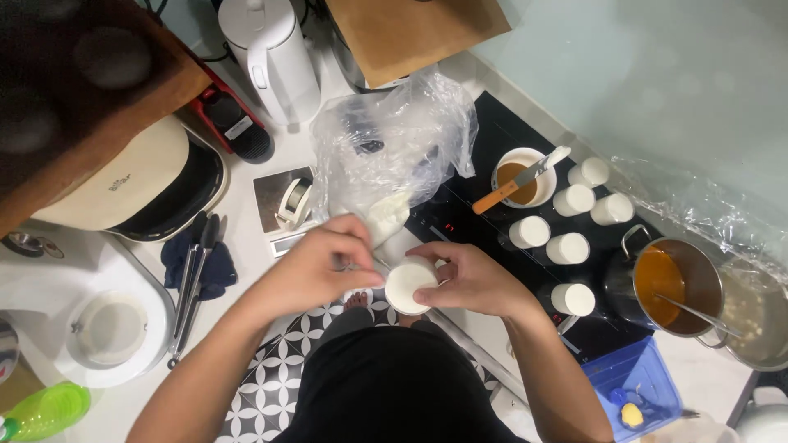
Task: Filling small paper cups with a white cream mixture and leveling the tops with a spatula.
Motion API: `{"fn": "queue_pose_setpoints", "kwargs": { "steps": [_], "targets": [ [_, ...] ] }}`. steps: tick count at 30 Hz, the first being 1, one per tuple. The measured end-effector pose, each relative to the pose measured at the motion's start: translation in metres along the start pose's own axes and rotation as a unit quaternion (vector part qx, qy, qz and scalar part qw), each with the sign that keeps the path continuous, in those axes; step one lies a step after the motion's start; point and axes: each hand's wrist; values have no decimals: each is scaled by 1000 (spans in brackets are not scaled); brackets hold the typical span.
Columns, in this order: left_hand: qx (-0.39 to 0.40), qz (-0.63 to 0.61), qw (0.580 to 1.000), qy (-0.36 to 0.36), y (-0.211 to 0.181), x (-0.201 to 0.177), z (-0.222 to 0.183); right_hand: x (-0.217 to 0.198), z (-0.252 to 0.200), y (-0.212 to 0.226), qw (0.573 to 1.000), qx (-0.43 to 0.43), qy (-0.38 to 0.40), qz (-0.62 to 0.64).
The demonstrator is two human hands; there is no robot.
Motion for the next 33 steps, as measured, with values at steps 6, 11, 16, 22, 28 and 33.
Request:
{"fn": "queue_pose_setpoints", "kwargs": {
  "steps": [6, 11, 16, 22, 28, 33],
  "targets": [
    [-110, 198, 968, 105, -19, 29, 21, 4, -19, 3, 997, 29, -50, -47],
    [-150, 193, 953, 181, -4, 40, 35, -8, -33, -21, 999, 24, -17, 24],
    [-202, 84, 941, 258, 54, 71, 38, -20, -53, -53, 968, -42, 106, 225],
    [-249, -283, 860, 345, 97, 106, 37, -35, -69, -94, 946, -78, 103, 297],
    [-278, 105, 946, 127, 157, 78, 53, -84, -57, -229, 941, 88, -290, 148],
    [-230, 94, 966, 69, 166, 76, 58, -101, -48, -291, 843, 78, -486, 215]
  ]
}}
Point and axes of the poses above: each hand's wrist, its own z-axis towards the middle knuckle, its own x-axis out of the palm, y = z × x, and after that the axes turned 5 degrees about -y, right-handed
